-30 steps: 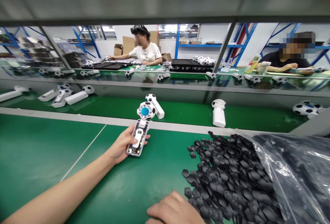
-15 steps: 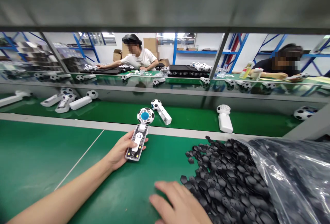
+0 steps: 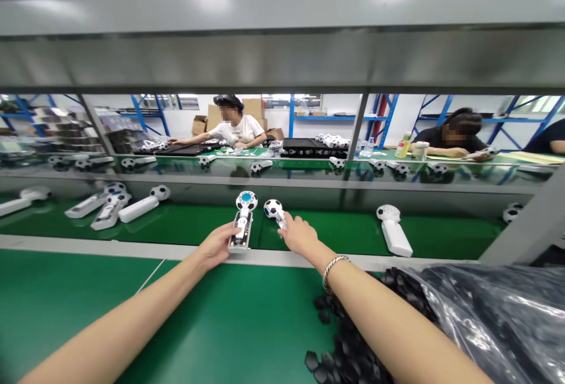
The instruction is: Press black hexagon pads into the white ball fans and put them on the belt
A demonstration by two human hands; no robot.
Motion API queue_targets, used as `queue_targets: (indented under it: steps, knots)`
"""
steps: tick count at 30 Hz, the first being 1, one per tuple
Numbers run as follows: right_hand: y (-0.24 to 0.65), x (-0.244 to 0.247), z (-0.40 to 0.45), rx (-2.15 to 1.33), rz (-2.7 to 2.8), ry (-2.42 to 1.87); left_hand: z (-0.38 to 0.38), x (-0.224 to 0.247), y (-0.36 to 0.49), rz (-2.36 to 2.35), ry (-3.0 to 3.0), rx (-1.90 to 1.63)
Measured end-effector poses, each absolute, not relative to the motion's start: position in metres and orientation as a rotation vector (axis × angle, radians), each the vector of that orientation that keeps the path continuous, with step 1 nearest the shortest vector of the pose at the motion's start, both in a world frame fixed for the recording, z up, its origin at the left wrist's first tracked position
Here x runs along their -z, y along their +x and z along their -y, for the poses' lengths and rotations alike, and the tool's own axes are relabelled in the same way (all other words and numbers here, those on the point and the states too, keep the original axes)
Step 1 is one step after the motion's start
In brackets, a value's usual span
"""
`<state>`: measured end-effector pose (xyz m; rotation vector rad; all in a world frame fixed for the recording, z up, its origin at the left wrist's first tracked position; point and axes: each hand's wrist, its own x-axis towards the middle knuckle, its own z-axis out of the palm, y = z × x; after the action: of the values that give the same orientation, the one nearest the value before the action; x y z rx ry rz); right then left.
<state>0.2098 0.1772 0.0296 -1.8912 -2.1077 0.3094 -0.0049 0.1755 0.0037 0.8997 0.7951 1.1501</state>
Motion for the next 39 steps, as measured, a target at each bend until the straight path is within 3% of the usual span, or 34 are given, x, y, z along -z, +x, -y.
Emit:
queue_targets:
  steps: [9, 18, 23, 26, 32, 39]
  knots:
    - [0.265, -0.001, -0.178, -0.529, 1.712, -1.782, -0.22, 0.009, 0.024, -0.997, 1.123, -1.062]
    - [0.287, -0.019, -0.167, -0.154, 1.806, -2.0, -0.215, 0.021, 0.045, -1.456, 1.584, -1.061]
    - [0.316, -0.032, -0.17, 0.14, 1.975, -2.036, -0.206, 0.009, -0.025, -1.821, 1.731, -1.207]
    - [0.328, -0.028, -0.169, 0.265, 2.19, -1.826, -0.206, 0.0, -0.096, -2.167, 1.638, -1.194]
    - [0.332, -0.015, -0.122, 0.162, 2.243, -1.542, -0.224, -0.008, -0.201, -2.604, 1.296, -0.996]
    - [0.321, -0.006, -0.08, 0.048, 2.286, -1.488, -0.255, -0.002, -0.231, -2.623, 1.308, -0.725]
